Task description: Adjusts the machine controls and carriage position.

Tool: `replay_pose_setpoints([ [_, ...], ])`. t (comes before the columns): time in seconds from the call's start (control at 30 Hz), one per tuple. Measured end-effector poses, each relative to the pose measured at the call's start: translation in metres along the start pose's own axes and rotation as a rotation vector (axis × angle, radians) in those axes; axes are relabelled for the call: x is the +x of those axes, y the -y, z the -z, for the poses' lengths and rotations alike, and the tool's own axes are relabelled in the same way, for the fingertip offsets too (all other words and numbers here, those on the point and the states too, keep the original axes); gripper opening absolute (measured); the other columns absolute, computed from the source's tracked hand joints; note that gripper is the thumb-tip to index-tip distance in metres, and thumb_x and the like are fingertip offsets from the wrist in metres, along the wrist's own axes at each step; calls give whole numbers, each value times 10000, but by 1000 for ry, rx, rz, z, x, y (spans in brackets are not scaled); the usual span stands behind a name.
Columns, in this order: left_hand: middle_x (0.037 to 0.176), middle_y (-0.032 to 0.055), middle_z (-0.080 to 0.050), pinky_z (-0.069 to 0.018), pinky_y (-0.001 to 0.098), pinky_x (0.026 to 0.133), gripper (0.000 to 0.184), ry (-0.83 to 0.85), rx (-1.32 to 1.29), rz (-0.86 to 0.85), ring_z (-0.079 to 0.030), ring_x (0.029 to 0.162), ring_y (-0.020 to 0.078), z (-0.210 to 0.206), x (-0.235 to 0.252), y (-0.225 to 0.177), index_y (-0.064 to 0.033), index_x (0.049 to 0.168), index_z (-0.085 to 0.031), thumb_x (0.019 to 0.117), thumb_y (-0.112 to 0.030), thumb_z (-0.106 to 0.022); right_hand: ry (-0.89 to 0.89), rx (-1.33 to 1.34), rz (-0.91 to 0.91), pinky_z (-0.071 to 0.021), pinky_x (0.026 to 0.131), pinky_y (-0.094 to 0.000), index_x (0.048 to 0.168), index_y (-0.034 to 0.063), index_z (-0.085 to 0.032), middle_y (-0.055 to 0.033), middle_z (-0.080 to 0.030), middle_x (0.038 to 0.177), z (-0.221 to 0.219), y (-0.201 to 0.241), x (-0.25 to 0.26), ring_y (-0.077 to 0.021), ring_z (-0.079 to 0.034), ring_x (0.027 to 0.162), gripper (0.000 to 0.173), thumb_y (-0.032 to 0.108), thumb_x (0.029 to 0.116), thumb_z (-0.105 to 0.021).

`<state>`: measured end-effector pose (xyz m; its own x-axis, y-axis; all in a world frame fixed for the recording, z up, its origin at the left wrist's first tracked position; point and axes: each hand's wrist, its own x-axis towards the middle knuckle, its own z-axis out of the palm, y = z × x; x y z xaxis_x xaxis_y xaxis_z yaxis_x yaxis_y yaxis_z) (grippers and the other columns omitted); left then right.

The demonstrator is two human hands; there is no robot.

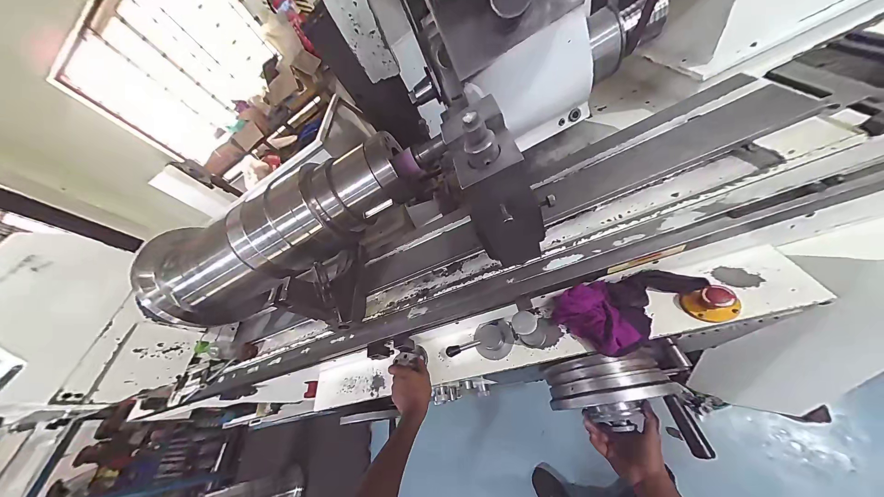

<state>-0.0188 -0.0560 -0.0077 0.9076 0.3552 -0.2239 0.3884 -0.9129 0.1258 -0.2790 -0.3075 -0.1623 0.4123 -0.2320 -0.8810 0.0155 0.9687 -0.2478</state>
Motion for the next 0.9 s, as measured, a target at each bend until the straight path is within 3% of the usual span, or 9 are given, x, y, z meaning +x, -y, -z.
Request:
replay_pose_setpoints([
  [0.07, 1188, 246, -685, -570, 543, 912, 711, -4, -11, 1, -702, 1103, 372, 0, -2, -2, 54, 1439, -404, 1032, -513, -539, -162, -112, 159, -570, 641, -419, 1446, 92, -435, -216, -650, 1128, -1, -2, -3, -286, -683, 829, 800, 730, 1015, -217],
  [0.13, 1185, 252, -685, -571, 546, 911, 709, -10, -15, 0, -702, 1101, 379, -4, -2, -3, 60, 1441, -399, 1032, -500, -549, -325, -362, 610, -555, 837, -457, 1440, -56, -439, -265, -600, 1236, 9, -14, 2, -297, -648, 1003, 566, 391, 1093, -454],
  [0.2, 1181, 247, -687, -570, 543, 913, 713, -20, -18, -3, -703, 1100, 375, -6, 0, -3, 56, 1440, -400, 1028, -504, -558, -298, -724, 1017, -499, 1004, -553, 1472, -113, -397, -356, -518, 1399, 24, -26, 14, -426, -592, 1221, 807, 339, 882, -713],
  [0.3, 1162, 249, -691, -569, 542, 914, 709, -32, -32, -10, -707, 1089, 375, -5, 2, 0, 62, 1423, -409, 1023, -499, -576, -258, -930, 1158, -485, 1002, -584, 1505, -87, -341, -389, -458, 1412, 25, -34, 21, -481, -551, 1224, 1139, 419, 634, -873],
  [0.5, 1163, 241, -695, -568, 548, 914, 687, -3, -43, 2, -706, 1092, 371, -2, 1, -1, 47, 1419, -420, 1028, -498, -567, -168, -700, 901, -544, 956, -488, 1532, -37, -340, -301, -586, 1340, 25, -27, 15, -326, -654, 1137, 1049, 336, 698, -856],
  [0.6, 1149, 230, -702, -571, 543, 908, 698, -3, -11, -26, -711, 1080, 366, -2, 4, 4, 50, 1422, -414, 1029, -511, -554, -38, -446, 661, -618, 737, -348, 1470, -34, -370, -156, -650, 1110, 28, -25, 22, -162, -702, 827, 711, 299, 907, -648],
  [0.67, 1135, 225, -706, -573, 545, 900, 718, -4, 6, -49, -715, 1066, 365, -2, 7, 9, 46, 1419, -414, 1020, -533, -560, 48, -251, 487, -642, 637, -363, 1325, -6, -437, -116, -704, 928, 27, -24, 25, -197, -731, 701, 456, 360, 1054, -409],
  [0.77, 1134, 232, -704, -572, 552, 898, 751, 7, 27, -79, -714, 1065, 371, 1, 10, 15, 41, 1424, -413, 1012, -573, -547, 115, -95, 193, -608, 608, -390, 1360, 109, -453, -148, -700, 1043, 19, -15, 13, -271, -728, 794, 644, 608, 1057, -180],
  [0.9, 1149, 231, -698, -568, 544, 911, 740, 35, 91, -127, -706, 1085, 369, 5, 15, 21, 41, 1423, -417, 1035, -587, -472, 117, -25, 45, -599, 577, -367, 1334, 148, -504, -166, -741, 1079, 21, -10, 10, -279, -750, 813, 811, 787, 953, -180],
])
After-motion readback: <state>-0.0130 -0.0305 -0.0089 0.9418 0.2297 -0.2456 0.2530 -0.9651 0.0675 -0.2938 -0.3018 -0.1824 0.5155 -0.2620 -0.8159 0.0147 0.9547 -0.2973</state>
